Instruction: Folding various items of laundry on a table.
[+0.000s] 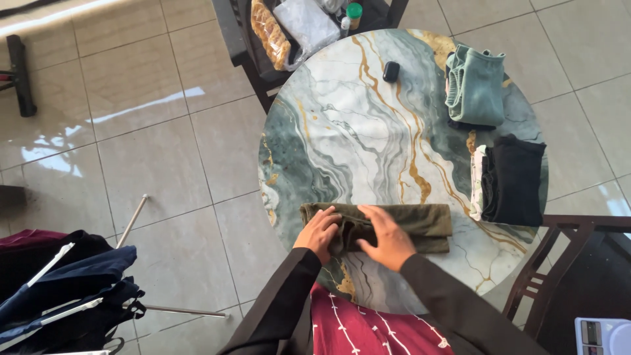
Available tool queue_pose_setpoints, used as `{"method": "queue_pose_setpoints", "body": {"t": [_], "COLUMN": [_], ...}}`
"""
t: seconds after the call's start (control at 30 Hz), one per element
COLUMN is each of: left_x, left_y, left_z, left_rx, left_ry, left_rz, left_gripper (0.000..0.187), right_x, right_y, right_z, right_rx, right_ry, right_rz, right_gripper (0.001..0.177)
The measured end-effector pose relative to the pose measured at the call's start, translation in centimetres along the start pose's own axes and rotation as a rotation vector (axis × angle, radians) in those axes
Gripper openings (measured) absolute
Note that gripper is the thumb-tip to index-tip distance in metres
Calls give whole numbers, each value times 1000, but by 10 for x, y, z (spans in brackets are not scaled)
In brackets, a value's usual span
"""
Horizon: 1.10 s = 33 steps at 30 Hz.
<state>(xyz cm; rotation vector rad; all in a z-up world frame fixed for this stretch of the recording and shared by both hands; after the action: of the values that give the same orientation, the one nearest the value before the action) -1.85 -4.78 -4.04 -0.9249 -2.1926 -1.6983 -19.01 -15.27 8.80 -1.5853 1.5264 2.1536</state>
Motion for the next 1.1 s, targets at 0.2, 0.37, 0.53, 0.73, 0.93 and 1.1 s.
{"method": "queue_pose_setpoints", "body": {"t": [0.2, 0.37, 0.53, 0.73, 0.93, 1.1], "left_x": [-4, -21, -30, -29, -24, -15], "left_y": [20, 15, 14, -1, -8, -3], "left_z": [-5, -4, -10, -24, -26, -27], "left_rx": [-27, 6, -19, 29, 14, -4], "left_ry": [170, 254, 409, 392, 441, 431], "left_rz": [330, 455, 421, 159, -43, -99], "left_gripper": [31, 36, 30, 20, 19, 20], "right_x": [33, 23, 37, 55, 64, 69], "right_y": [-45, -52, -67, -73, -76, -72], "right_z": [10, 15, 23, 27, 29, 33], "right_rx": [-78, -20, 115, 263, 271, 182], "right_ry": [-229, -138, -163, -257, -399, -371], "right_rz": [128, 155, 107, 228, 172, 175], "right_gripper": [62, 42, 25, 23, 29, 27]}}
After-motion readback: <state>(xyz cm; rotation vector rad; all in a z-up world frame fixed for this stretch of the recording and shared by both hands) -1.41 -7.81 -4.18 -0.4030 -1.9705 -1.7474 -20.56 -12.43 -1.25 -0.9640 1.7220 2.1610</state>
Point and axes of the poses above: each hand's wrist, its own z-axis away from the middle knuckle, its own y-axis out of the back of the hand, x = y × z, the point moved 3 cm from there along -z, towards the middle knuckle, and after that the axes turned 8 degrees about -y, right-handed, at the moved point
